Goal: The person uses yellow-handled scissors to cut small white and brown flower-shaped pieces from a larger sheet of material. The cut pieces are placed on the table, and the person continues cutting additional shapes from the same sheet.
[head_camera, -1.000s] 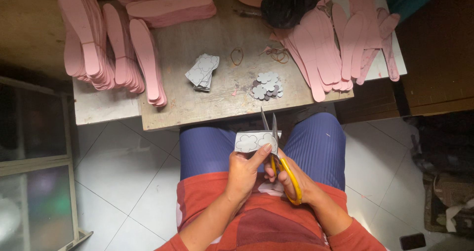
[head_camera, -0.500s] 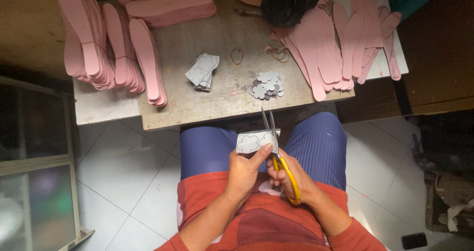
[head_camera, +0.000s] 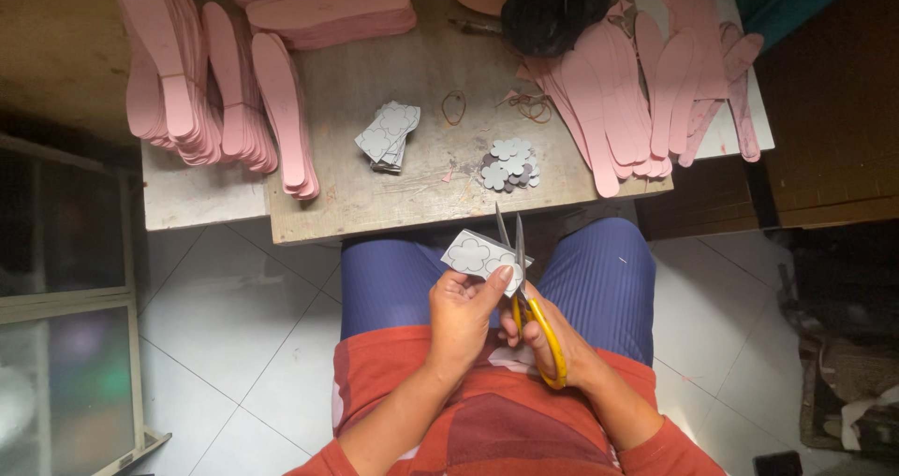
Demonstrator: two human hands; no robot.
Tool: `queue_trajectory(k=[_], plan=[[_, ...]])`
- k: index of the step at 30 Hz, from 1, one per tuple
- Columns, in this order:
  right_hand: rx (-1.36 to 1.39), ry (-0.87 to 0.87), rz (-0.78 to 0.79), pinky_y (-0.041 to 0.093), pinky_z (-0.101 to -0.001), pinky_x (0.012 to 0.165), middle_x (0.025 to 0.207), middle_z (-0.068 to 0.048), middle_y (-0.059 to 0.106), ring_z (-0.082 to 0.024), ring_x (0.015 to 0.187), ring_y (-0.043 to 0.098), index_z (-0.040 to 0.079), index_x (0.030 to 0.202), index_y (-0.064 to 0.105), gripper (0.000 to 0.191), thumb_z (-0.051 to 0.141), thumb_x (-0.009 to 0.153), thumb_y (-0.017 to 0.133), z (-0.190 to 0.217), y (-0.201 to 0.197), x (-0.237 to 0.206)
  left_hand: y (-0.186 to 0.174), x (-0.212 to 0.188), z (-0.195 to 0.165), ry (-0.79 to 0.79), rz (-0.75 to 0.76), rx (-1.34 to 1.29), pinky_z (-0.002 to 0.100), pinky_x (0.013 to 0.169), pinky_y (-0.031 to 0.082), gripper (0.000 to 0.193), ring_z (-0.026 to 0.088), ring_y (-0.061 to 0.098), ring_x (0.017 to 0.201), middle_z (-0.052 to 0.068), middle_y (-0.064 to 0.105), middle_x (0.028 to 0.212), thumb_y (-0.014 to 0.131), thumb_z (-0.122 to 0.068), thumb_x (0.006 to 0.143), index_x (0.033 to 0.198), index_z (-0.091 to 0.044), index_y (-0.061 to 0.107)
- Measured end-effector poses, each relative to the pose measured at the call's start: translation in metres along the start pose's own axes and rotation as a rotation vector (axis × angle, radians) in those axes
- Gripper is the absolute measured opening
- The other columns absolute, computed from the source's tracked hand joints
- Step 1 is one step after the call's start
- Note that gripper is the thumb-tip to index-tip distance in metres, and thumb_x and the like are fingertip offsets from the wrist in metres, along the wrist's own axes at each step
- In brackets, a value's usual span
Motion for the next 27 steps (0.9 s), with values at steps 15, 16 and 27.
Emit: queue_trajectory(k=[15,16,27], plan=[[0.044,-0.058,0.041,0.053,-0.0285,0.07,0.083,-0.002,0.048,-0.011,0.07,0.048,-0.002,0.128,0.049,0.104,0.092,0.084,0.037,0.004,-0.002,-0.004,-0.001,-0.001,0.003,-0.03,0.002,-0.062,0.025,0.049,0.051,0.016,0.012,0.065,0.057,0.011,0.074,0.086,0.074,-0.008,0.093,0.101,0.003,0.065],[0.058,-0.044,0.046,0.052,-0.0281,0.068,0.081,-0.002,0.047,-0.011,0.068,0.047,-0.001,0.123,0.05,0.102,0.092,0.083,0.038,0.002,-0.002,-0.003,-0.002,0.002,0.004,0.004,-0.01,-0.058,0.024,0.057,0.053,0.016,0.011,0.067,0.066,0.011,0.074,0.09,0.075,-0.006,0.093,0.103,0.003,0.066],[0.132,0.049,0.081,0.047,-0.0252,0.057,0.071,0.002,0.045,-0.01,0.061,0.047,0.006,0.107,0.05,0.09,0.091,0.08,0.046,0.0,-0.003,-0.002,-0.017,0.008,0.001,0.096,-0.075,0.074,0.022,0.073,0.055,0.019,0.009,0.069,0.081,0.01,0.076,0.097,0.074,0.0,0.091,0.108,0.005,0.068]])
Point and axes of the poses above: each hand's wrist, its own x-axis towards the middle knuckle, its own y-axis out of the palm, z = x × y, the point moved 5 cm from there along x, towards the middle knuckle
